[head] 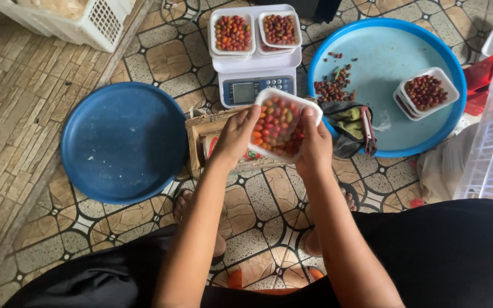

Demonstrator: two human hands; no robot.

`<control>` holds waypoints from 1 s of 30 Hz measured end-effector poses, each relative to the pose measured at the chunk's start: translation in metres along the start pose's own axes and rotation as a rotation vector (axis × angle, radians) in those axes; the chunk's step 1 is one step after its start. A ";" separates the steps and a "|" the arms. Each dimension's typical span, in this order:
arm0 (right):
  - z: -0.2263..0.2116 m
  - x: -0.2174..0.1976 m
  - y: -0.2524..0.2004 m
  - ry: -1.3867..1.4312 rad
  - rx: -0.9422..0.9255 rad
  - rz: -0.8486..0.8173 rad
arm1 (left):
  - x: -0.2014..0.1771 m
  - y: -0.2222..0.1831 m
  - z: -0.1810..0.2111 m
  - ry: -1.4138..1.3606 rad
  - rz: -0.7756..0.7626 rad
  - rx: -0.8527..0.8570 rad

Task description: Filling small plastic trays with fruit, weighing them on a digital scale, and wrapping them with plastic film.

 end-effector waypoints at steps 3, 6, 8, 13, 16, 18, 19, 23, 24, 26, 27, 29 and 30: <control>-0.026 0.020 -0.032 0.179 0.165 -0.022 | -0.009 0.012 -0.022 0.090 0.078 0.047; -0.028 0.020 -0.023 0.270 0.111 -0.194 | -0.014 0.016 -0.019 -0.110 0.121 0.046; -0.027 0.015 -0.016 0.268 0.075 -0.211 | -0.013 0.018 -0.019 -0.146 0.116 0.051; 0.002 -0.006 0.017 0.319 0.040 -0.205 | -0.004 0.025 -0.030 -0.239 0.105 0.027; 0.006 -0.011 0.025 0.345 0.036 -0.180 | 0.005 0.022 -0.027 -0.287 0.118 -0.024; 0.010 -0.015 0.028 0.370 0.075 -0.142 | 0.016 0.012 -0.012 -0.338 0.112 -0.092; 0.017 -0.019 0.035 0.372 0.075 -0.139 | 0.015 0.014 -0.015 -0.335 0.110 -0.095; 0.016 -0.025 0.036 0.427 0.117 -0.083 | 0.009 0.025 -0.041 -0.309 0.037 -0.191; 0.008 -0.024 0.031 0.416 0.123 -0.072 | 0.005 0.027 -0.050 -0.286 0.036 -0.211; 0.012 -0.030 0.040 0.414 0.131 -0.076 | 0.004 0.028 -0.049 -0.321 0.021 -0.236; 0.014 -0.033 0.045 0.411 0.136 -0.078 | 0.006 0.029 -0.049 -0.358 0.003 -0.262; -0.003 -0.023 0.033 0.362 0.166 -0.086 | -0.004 0.042 -0.065 -0.385 0.046 -0.281; -0.010 -0.018 0.026 0.313 0.197 -0.094 | -0.010 0.047 -0.074 -0.413 0.090 -0.299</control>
Point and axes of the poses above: each hand's wrist, its own y-axis towards the middle knuckle, its own x-axis out of the palm, z = x × y, the point moved 6 cm from there along y, towards the middle knuckle, and after that the axes turned 8 degrees about -y, right-handed, at the moved point
